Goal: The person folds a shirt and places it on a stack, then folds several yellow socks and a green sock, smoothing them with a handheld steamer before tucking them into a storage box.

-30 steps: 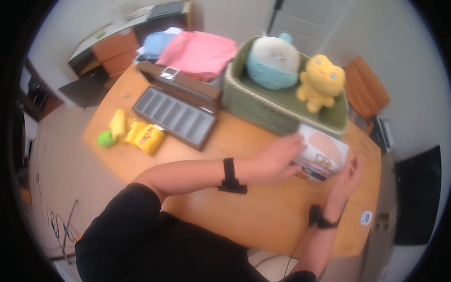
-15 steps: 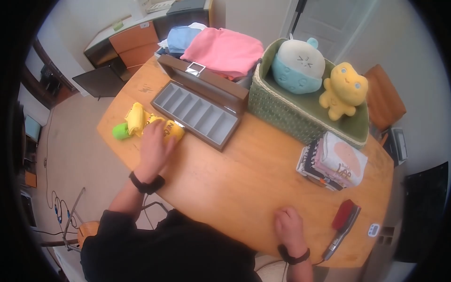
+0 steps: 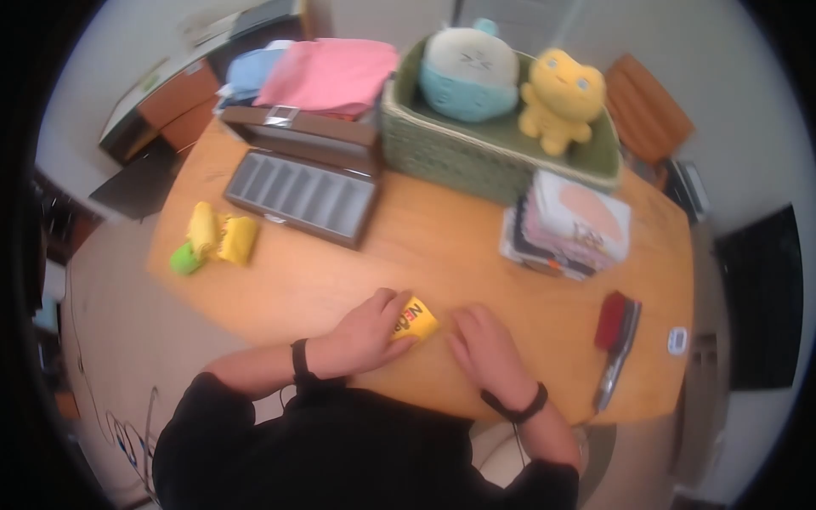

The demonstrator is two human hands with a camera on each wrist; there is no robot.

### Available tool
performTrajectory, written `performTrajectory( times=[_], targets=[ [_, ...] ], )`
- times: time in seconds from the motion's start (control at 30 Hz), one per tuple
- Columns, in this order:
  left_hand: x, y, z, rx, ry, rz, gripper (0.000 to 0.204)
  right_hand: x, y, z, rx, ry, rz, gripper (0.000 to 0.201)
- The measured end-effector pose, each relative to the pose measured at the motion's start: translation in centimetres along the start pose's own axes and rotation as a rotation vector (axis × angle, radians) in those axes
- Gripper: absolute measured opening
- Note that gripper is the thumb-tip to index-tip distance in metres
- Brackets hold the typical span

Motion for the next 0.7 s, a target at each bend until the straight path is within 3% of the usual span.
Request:
performTrajectory(
  times=[0.03, 0.1, 0.3, 0.37, 0.53, 0.63, 0.7],
  targets=[
    [-0.5, 1.5, 1.0, -0.035, -0.033, -0.021, 0.073, 0.2, 0.7, -0.1, -0.07, 0.029, 0.016, 0.028],
    [-2.0, 2.9, 2.8, 0.087, -0.19, -0.132, 0.075, 0.7, 2.3, -1.5, -0.203, 0.072, 0.02, 0.033],
    [-3.8, 3.8, 5.1, -0.001, -0.372, -0.286, 0.069, 0.5, 6.2, -5.9, -0.515, 0.068, 0.384, 0.037],
    [-4.6, 3.8, 5.8, -0.034, -0.444, -0.255, 0.062, 0.6, 5.6, -5.6, -0.363, 0.041, 0.391, 0.035],
    [-5.1, 3.6, 6.2, -0.095, -0.475, -0.252, 0.039, -0.1, 5.6, -5.1, -0.339, -0.052, 0.451, 0.032],
    [-4.0, 4.2, 6.2, -0.21, -0.34, -0.322, 0.032, -0.5, 5.0, -4.8, -0.227, -0.023, 0.432, 0.03],
    [-2.6, 6.0, 5.8, -0.444, -0.232, -0.162, 0.03, -0.5, 4.3, -4.5, -0.145, 0.042, 0.417, 0.029]
  ],
)
Point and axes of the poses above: each hand's wrist, its own z-axis towards the middle knuckle, its own x-axis out of the back of the hand, y = z × x, the point moved 7 cm from there along z, towards the middle knuckle, and after that the axes turned 2 degrees about z, right-handed, at the moved point
